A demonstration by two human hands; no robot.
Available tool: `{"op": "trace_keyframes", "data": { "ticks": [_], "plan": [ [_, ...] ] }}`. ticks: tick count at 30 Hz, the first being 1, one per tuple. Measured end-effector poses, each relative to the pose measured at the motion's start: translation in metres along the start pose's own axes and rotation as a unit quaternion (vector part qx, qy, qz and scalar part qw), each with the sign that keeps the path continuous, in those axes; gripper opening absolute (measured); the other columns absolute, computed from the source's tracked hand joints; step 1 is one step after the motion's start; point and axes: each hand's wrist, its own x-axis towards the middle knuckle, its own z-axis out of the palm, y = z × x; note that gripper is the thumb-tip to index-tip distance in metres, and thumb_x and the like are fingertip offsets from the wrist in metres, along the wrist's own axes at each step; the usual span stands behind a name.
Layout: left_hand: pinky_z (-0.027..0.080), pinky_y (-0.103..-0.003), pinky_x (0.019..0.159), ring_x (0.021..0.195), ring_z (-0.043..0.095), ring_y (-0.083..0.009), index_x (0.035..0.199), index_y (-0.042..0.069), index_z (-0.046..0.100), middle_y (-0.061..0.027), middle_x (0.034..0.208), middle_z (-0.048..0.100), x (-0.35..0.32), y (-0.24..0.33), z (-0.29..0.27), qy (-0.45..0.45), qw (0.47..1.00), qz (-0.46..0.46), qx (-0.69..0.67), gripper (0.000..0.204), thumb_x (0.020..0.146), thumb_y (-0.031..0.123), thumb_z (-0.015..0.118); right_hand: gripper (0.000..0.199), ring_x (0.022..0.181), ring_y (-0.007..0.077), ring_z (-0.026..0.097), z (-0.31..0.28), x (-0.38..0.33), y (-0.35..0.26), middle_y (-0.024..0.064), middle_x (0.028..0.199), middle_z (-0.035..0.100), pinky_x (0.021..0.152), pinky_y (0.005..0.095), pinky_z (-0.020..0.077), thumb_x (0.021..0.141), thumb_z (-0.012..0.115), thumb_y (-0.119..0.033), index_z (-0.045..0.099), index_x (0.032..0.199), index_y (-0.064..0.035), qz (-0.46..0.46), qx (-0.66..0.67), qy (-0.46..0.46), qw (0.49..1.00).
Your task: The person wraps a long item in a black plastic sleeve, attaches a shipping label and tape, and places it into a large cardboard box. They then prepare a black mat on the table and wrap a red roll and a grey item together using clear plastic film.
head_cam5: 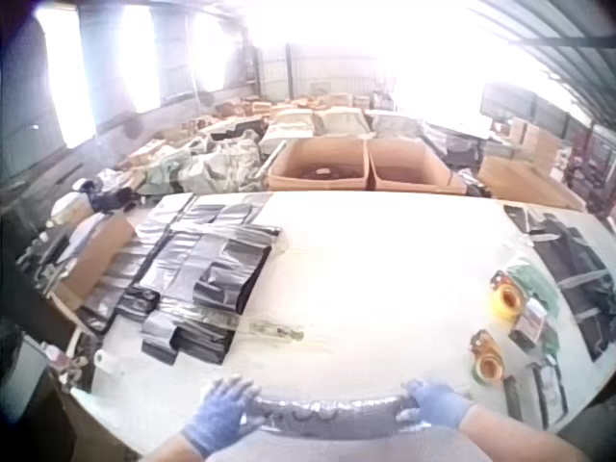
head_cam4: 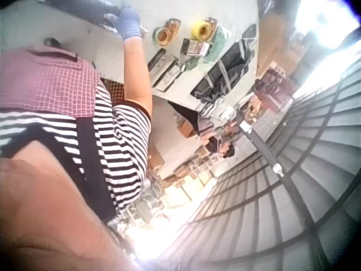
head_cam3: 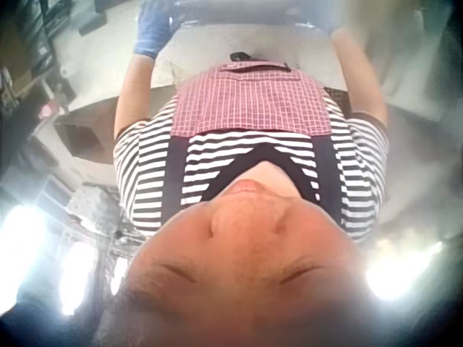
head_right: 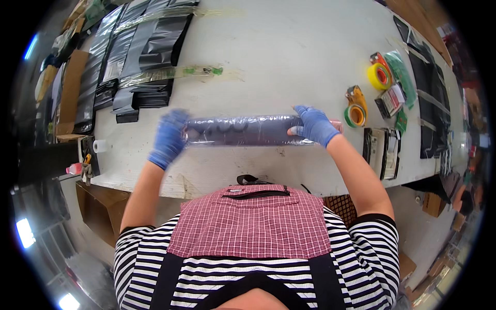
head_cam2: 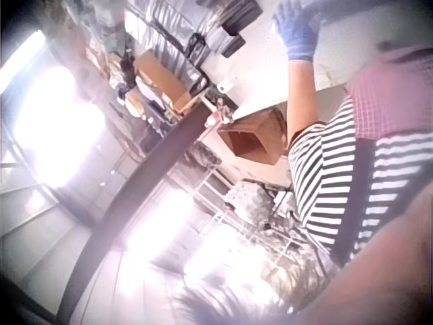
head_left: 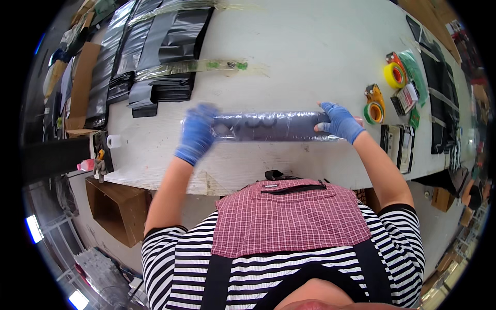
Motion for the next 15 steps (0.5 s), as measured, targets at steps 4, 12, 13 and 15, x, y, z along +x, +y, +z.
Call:
{"op": "trace_keyframes", "data": {
  "ticks": [4, 12, 13, 15],
  "plan": [
    [0.017, -0.054, 0.120, 0.146, 0.030, -0.0333, 0.152, 0.021, 0.034, -0.0103, 0.155, 0.034, -0.011, 0.054, 0.057, 0.080, 0.996, 0.020, 0.011, 0.111, 0.060, 0.060, 0.084, 0.101, 0.137, 0.0351, 0.043, 0.025, -0.017, -0.078, 0.0189, 0.150, 0.043, 0.117, 0.0473, 0.0269, 0.072, 0.081, -0.053, 0.033, 0.153, -0.0144, -0.119, -0.265, 0.096, 0.952],
    [0.040, -0.048, 0.104, 0.121, 0.054, -0.0329, 0.133, 0.017, 0.052, -0.0120, 0.127, 0.058, 0.078, 0.007, 0.025, 0.149, 0.989, 0.015, 0.003, 0.076, 0.065, 0.026, 0.083, 0.066, 0.113, 0.0330, 0.063, -0.015, 0.052, -0.089, 0.0156, 0.119, 0.065, 0.097, 0.0437, 0.0467, 0.077, 0.075, -0.030, 0.049, 0.136, -0.0142, -0.007, -0.203, -0.021, 0.979],
    [0.043, -0.047, 0.100, 0.116, 0.057, -0.0329, 0.130, 0.016, 0.054, -0.0121, 0.124, 0.060, 0.077, 0.001, 0.031, 0.098, 0.995, 0.003, -0.011, 0.070, 0.066, 0.022, 0.082, 0.061, 0.106, 0.0347, 0.065, -0.008, 0.047, -0.088, 0.0166, 0.113, 0.067, 0.093, 0.0448, 0.0495, 0.077, 0.074, -0.029, 0.051, 0.131, -0.0131, -0.028, -0.186, -0.019, 0.982],
    [0.047, -0.047, 0.094, 0.110, 0.061, -0.0317, 0.126, 0.016, 0.057, -0.0113, 0.117, 0.062, 0.048, 0.018, 0.038, 0.103, 0.992, 0.058, -0.053, 0.065, 0.066, 0.020, 0.081, 0.057, 0.098, 0.0367, 0.068, 0.016, -0.009, -0.069, 0.0190, 0.107, 0.069, 0.089, 0.0460, 0.0527, 0.075, 0.074, -0.030, 0.055, 0.126, -0.0112, -0.058, -0.168, -0.027, 0.984]
  ]
}}
